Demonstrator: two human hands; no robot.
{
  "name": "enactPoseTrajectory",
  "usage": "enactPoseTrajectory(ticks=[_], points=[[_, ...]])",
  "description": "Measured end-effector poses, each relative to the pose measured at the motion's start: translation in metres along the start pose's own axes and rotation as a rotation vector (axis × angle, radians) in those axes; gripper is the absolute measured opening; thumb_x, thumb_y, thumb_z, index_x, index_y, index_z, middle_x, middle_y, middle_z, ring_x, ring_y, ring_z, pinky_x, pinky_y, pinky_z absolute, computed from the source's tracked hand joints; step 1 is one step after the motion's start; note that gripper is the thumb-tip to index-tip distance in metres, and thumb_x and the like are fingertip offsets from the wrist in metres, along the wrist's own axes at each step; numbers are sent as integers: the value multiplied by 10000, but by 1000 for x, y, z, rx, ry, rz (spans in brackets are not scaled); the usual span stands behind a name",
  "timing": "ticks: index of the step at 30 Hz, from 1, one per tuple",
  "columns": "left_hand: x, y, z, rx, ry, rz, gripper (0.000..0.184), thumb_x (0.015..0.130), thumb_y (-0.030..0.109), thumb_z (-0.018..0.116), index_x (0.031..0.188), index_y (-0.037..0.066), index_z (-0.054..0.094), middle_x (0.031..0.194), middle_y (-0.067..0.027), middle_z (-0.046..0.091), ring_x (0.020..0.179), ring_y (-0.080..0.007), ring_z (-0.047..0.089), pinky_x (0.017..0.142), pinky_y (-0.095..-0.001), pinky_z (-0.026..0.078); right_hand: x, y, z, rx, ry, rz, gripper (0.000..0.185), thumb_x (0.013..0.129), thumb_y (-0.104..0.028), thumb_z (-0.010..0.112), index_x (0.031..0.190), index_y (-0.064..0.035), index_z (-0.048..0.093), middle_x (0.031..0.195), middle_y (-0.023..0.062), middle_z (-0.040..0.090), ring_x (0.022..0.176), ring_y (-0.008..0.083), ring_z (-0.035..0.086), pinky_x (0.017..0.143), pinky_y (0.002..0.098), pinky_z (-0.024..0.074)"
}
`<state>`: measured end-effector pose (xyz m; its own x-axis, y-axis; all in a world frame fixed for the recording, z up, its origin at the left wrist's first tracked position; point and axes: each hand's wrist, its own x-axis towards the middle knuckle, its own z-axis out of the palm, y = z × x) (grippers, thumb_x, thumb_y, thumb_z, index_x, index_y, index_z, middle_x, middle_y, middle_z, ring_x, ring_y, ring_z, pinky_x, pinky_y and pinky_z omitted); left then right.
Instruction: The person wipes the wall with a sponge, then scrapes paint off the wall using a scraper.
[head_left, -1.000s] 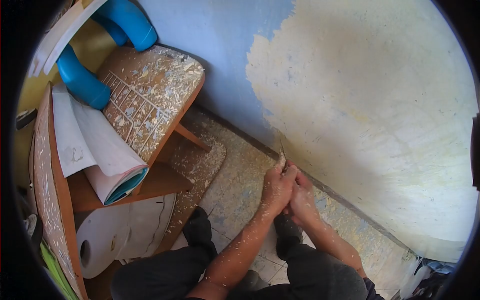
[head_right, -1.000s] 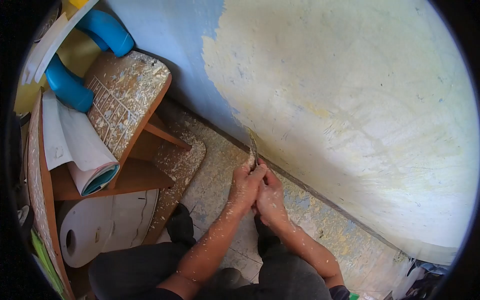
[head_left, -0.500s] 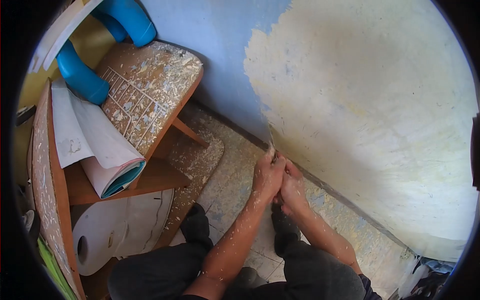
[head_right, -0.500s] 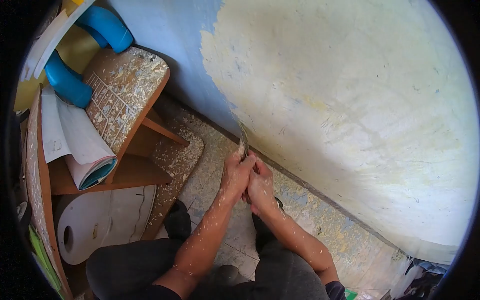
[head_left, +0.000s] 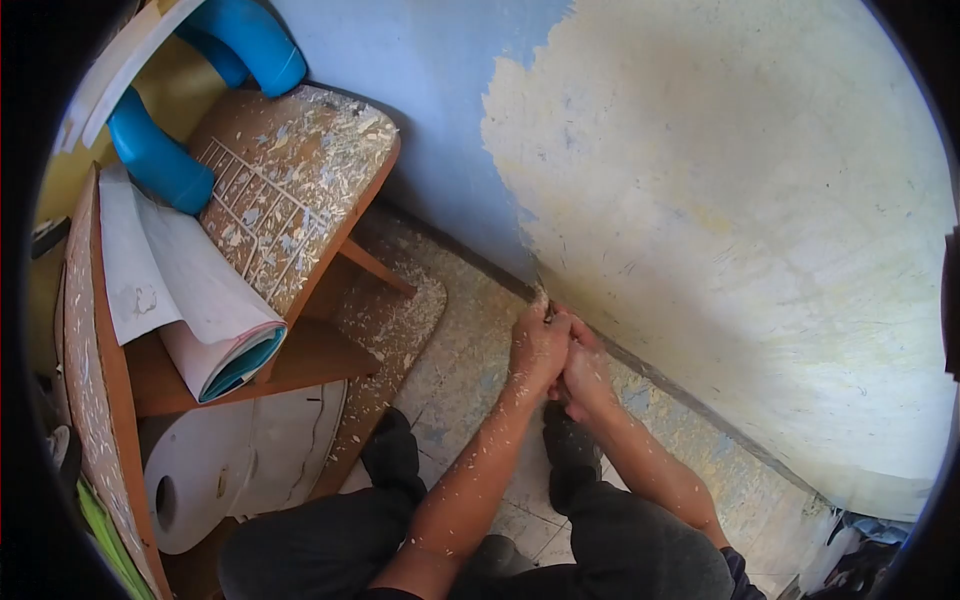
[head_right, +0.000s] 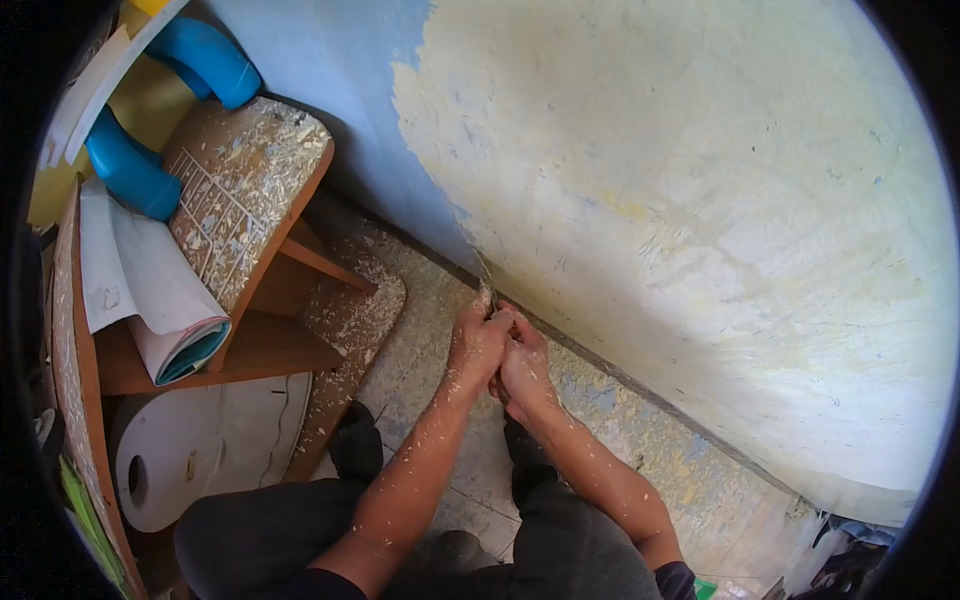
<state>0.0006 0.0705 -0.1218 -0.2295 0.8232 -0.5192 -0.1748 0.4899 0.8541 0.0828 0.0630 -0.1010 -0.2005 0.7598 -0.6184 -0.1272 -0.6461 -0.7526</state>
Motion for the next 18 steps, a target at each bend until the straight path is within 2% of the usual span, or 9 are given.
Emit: enactPoseTrajectory(ticks=[3, 7, 8, 10, 12, 14, 15, 17, 18], points=[[-5, -12, -2, 45, 31, 189, 243, 862, 116, 519, 1052, -24, 579, 812, -107, 627, 740, -176, 588, 662, -314, 477, -15, 1, 6, -2, -4, -21, 457, 969, -180, 437, 1413, -87, 383, 725, 52, 560, 399, 98, 426, 331, 263, 324], [-1, -6, 7, 31, -4, 199, 206, 860, 117, 510, 997, -25, 570, 814, -111, 626, 745, -180, 598, 675, -316, 479, -7, -2, -7, -144, 20, -51, 427, 975, -203, 410, 1380, -69, 404, 618, 29, 524, 379, 98, 431, 324, 248, 336], [0, 4, 0, -10, -30, -8, 202, 856, 114, 510, 991, -24, 569, 798, -106, 620, 721, -180, 594, 664, -334, 482, 4, 4, -5, -141, 0, -33, 428, 976, -208, 407, 1381, -70, 400, 614, 29, 523, 380, 97, 431, 323, 248, 336], [-3, 5, -7, -32, -43, -40, 189, 852, 110, 511, 972, -23, 570, 774, -103, 610, 697, -181, 587, 641, -338, 479, 8, 9, -4, -132, -32, -25, 429, 978, -213, 404, 1382, -70, 397, 611, 29, 522, 380, 96, 431, 322, 248, 335], [-3, -3, -7, -34, -61, -73, 176, 848, 107, 511, 953, -21, 571, 750, -100, 601, 674, -181, 579, 618, -343, 477, -5, 9, 0, -82, 9, -23, 453, 973, -197, 405, 1410, -82, 373, 714, 53, 542, 387, 101, 413, 326, 274, 335], [2, -20, 5, 133, -47, 227, 406, 840, 135, 498, 1216, -18, 505, 857, -235, 648, 697, -353, 654, 591, -408, 521, -4, 4, -7, -97, 14, -30, 457, 973, -195, 405, 1415, -88, 365, 713, 52, 541, 385, 100, 409, 325, 271, 333], [7, -20, 5, 128, -48, 225, 406, 840, 135, 498, 1216, -18, 505, 857, -235, 648, 697, -353, 654, 591, -408, 521, -5, 4, -12, -131, 17, -29, 461, 973, -194, 405, 1421, -93, 357, 711, 50, 539, 382, 98, 404, 324, 268, 331], [14, -19, 1, 54, -70, 79, 171, 858, 106, 509, 972, -9, 563, 774, -93, 594, 714, -164, 569, 612, -326, 469, -3, 10, -7, -171, 13, -14, 468, 974, -193, 410, 1426, -92, 345, 712, 50, 539, 383, 96, 403, 324, 265, 332], [10, -16, -1, 50, -65, 83, 171, 858, 106, 509, 972, -9, 563, 774, -93, 594, 714, -164, 569, 612, -326, 469, 0, 10, -5, -198, 0, -23, 476, 974, -193, 414, 1432, -91, 333, 712, 50, 539, 383, 93, 401, 324, 262, 332]])
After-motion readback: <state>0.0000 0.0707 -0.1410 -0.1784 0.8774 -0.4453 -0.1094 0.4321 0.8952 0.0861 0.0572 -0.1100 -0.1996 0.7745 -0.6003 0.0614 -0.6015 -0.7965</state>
